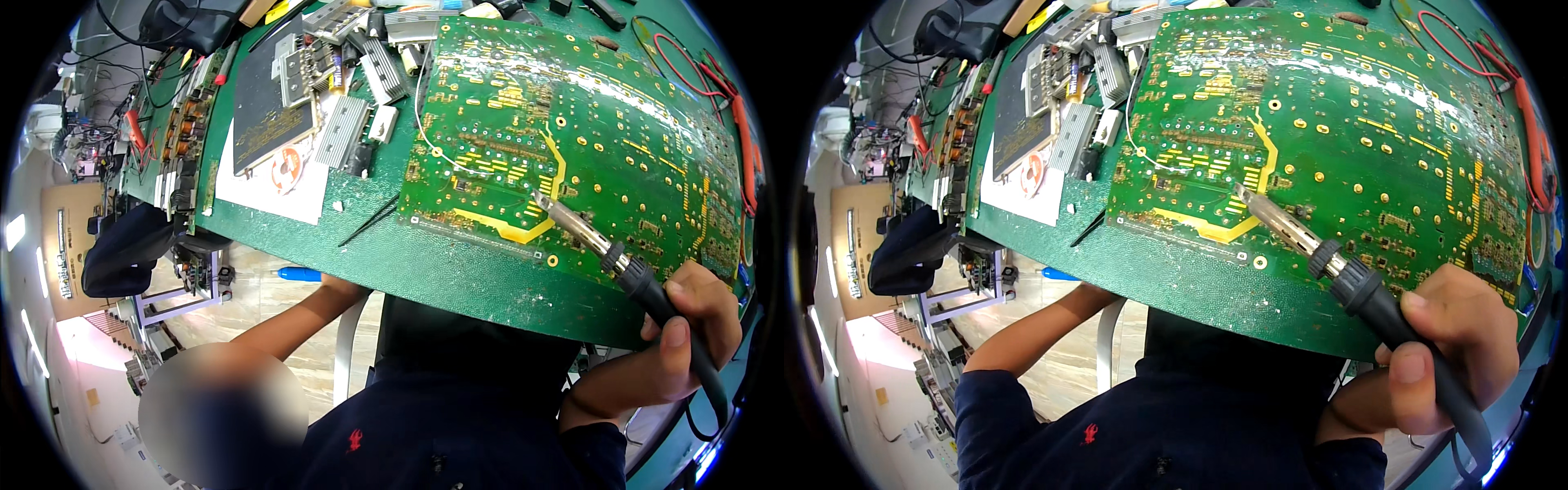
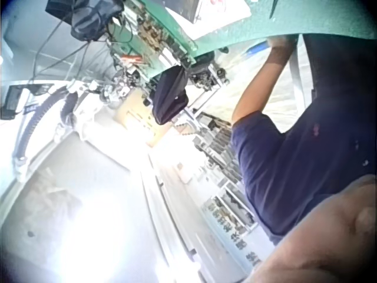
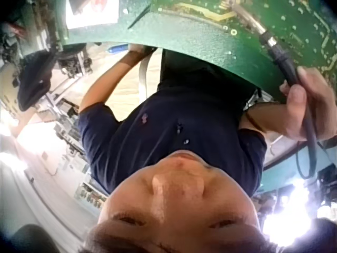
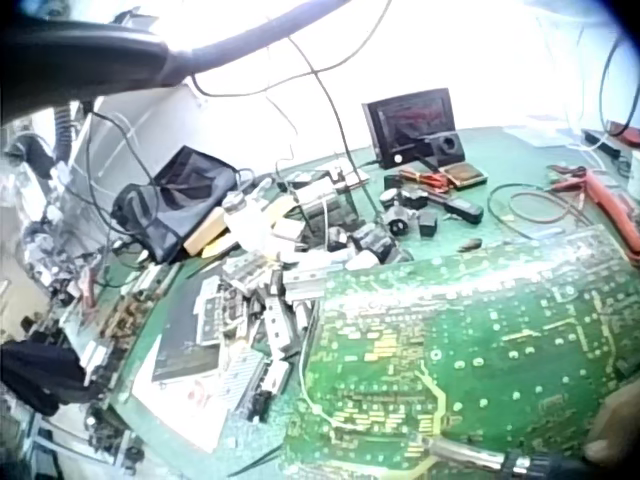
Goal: The person solders components onto a circuit board using a soldering iron and solder wire, then uses a desoldering pump to remove excess solder.
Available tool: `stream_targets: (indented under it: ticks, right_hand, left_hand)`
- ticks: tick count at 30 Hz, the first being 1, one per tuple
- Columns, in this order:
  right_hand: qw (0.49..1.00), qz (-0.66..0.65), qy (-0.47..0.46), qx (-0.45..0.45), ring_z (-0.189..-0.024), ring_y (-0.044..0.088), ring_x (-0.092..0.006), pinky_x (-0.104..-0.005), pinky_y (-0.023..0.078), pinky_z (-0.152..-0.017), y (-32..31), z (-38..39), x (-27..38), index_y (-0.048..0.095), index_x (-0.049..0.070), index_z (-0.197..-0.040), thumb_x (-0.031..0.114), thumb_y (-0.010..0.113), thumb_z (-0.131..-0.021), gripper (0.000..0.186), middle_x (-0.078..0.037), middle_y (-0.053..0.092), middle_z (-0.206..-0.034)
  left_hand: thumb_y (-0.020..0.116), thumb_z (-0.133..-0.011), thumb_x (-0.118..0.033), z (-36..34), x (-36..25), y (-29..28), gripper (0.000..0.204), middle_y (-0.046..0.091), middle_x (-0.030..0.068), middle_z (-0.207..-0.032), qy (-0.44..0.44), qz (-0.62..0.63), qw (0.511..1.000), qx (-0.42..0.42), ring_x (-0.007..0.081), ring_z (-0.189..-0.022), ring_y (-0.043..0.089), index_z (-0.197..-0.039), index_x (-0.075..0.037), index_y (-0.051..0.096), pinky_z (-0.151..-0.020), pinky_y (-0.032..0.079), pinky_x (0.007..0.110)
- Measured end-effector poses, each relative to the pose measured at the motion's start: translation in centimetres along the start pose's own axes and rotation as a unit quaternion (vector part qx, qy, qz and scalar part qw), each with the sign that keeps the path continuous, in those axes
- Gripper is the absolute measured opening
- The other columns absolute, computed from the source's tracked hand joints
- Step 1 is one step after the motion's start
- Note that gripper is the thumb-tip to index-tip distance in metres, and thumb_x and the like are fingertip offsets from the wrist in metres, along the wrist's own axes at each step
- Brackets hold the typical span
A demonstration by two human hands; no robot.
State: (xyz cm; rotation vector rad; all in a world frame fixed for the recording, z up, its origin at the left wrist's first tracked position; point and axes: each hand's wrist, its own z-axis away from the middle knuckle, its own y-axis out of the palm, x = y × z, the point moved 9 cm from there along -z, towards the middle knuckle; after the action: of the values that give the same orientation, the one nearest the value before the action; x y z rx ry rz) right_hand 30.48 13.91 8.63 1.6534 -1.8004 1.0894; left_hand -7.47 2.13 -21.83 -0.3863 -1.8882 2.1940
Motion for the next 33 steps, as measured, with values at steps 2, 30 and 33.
stream_targets:
  ticks: [2,30,33]
  right_hand:
    - [1.0,-0.005,-0.01,0.008,-0.042,0.046,-0.0123,-0.0244,0.031,-0.041,0.0,0.0,0.0,0.056,-0.004,-0.085,0.017,0.066,-0.074,0.026,-0.006,0.051,-0.057]
    - [0.997,-0.029,0.076,-0.017,-0.044,0.048,-0.0151,-0.0263,0.035,-0.044,0.2,-0.5,0.0,0.056,-0.006,-0.083,0.012,0.068,-0.071,0.025,-0.011,0.054,-0.063]
    - [0.99,-0.047,0.128,-0.037,-0.047,0.048,-0.014,-0.024,0.037,-0.046,-0.1,-0.5,-0.5,0.056,-0.006,-0.083,0.012,0.068,-0.069,0.026,-0.011,0.053,-0.063]
  left_hand:
    - [0.055,-0.09,-0.031,-0.1,-0.5,-0.4,0.047,0.049,0.0122,-0.132,-0.004,0.001,1.0,-0.004,0.0288,-0.123,0.045,-0.131,-0.01,0.047,-0.102,0.035,0.045]
    - [0.06,-0.088,-0.024,-2.4,0.3,-3.4,0.049,0.048,0.0121,-0.132,0.014,-0.029,0.998,-0.057,0.0264,-0.125,0.044,-0.132,-0.007,0.046,-0.104,0.036,0.041]
    - [0.067,-0.081,-0.028,-0.2,4.7,-6.3,0.054,0.049,0.0133,-0.132,-0.038,-0.14,0.988,0.052,0.0282,-0.125,0.043,-0.128,-0.007,0.05,-0.102,0.037,0.041]
